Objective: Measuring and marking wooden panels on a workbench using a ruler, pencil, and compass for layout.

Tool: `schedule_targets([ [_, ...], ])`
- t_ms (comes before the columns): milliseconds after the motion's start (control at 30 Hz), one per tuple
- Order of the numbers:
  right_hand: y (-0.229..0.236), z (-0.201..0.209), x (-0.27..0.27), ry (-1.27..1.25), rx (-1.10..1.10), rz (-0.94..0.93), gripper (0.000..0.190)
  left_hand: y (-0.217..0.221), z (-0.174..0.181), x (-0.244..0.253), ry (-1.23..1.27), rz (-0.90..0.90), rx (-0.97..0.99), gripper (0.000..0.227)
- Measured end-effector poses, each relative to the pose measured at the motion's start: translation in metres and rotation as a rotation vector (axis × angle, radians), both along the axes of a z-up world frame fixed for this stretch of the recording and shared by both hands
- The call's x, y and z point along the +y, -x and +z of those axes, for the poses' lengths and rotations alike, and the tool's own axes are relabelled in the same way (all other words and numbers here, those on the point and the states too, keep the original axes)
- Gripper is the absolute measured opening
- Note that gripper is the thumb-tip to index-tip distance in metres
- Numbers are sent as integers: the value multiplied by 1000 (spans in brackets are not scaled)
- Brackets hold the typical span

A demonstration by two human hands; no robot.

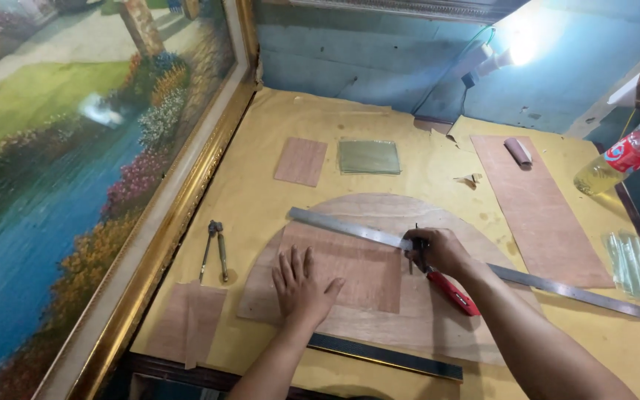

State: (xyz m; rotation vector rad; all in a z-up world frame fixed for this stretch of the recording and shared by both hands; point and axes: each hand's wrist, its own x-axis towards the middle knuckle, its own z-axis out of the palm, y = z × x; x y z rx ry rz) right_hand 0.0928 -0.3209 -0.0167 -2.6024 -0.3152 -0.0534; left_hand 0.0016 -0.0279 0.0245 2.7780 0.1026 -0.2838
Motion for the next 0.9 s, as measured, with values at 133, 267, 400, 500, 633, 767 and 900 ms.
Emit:
schedule_targets([
  [133, 0, 10, 7, -11, 54, 40, 42, -31, -23, 11, 27, 132, -307, 64],
  [267, 3, 15, 9, -32, 65, 61, 42, -70, -46, 24, 12, 447, -589, 38],
  [400, -1, 4, 3, -13, 100, 85, 40, -83, -63, 22, -100, 520, -786, 56],
  [500, 3, 7, 4, -3, 124, 72, 40, -76, -55, 18, -57, 500, -721, 66],
  [633, -4, -6, -4, 23, 155, 79, 42, -77, -56, 18, -119, 515, -762, 64],
  [767, -11, -14, -7, 73, 210, 64, 42, -80, -57, 18, -131, 510, -819, 62],
  [900, -12, 14, 13, -7, 234, -155, 51, -81, -57, 20, -161, 492, -858, 61],
])
